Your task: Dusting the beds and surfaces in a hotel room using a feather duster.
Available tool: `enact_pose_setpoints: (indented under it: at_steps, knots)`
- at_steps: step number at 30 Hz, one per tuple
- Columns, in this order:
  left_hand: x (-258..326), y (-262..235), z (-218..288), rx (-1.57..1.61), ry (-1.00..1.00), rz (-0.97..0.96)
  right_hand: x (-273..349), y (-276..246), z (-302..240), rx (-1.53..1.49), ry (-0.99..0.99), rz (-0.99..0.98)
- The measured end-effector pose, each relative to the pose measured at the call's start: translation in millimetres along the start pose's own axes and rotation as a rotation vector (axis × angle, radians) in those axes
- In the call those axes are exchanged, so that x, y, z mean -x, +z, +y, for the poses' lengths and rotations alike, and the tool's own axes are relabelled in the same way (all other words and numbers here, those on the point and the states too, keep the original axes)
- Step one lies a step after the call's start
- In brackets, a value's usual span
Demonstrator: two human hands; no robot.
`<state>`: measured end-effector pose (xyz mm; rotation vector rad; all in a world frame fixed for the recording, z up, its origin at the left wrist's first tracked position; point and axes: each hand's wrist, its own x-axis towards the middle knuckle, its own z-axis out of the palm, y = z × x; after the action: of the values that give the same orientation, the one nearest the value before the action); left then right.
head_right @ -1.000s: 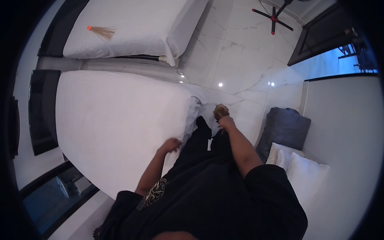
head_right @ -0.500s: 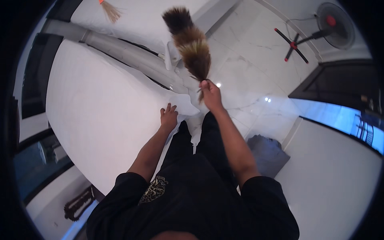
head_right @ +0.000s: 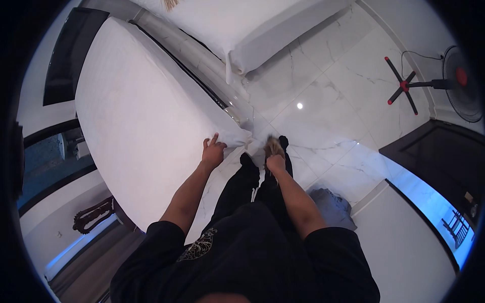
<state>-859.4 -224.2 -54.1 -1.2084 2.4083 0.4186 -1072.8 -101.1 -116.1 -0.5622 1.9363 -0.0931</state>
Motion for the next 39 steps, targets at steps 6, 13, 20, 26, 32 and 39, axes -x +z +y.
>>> enact_pose_setpoints:
  at_steps: [6, 13, 20, 26, 32, 39]
  knots:
    - [15.4, 8.5, 14.1, 0.106, 0.000, -0.140, 27.1, -46.9, -106.9, -0.494, -0.636, 0.192]
    - [51.2, 15.2, 23.8, 0.957, -0.174, 0.004, -12.0, 28.8, -76.5, 0.311, -0.628, -0.200]
    - [53.3, -4.8, -20.3, 0.479, -0.730, 0.665, -61.1, -19.1, 12.9, -0.020, 0.161, -0.317]
    - [-8.0, -39.4, -42.2, 0.665, -0.925, -0.312, -61.7, -97.9, -103.4, -0.055, -0.067, -0.259]
    - [-17.5, -52.5, -60.2, 0.733, -0.933, -0.530, -33.4, -165.7, -222.2, 0.089, -0.330, -0.336]
    - [-21.7, -49.2, -65.5, 0.798, -0.933, -0.560, -39.6, -165.3, -275.3, 0.292, -0.542, -0.343]
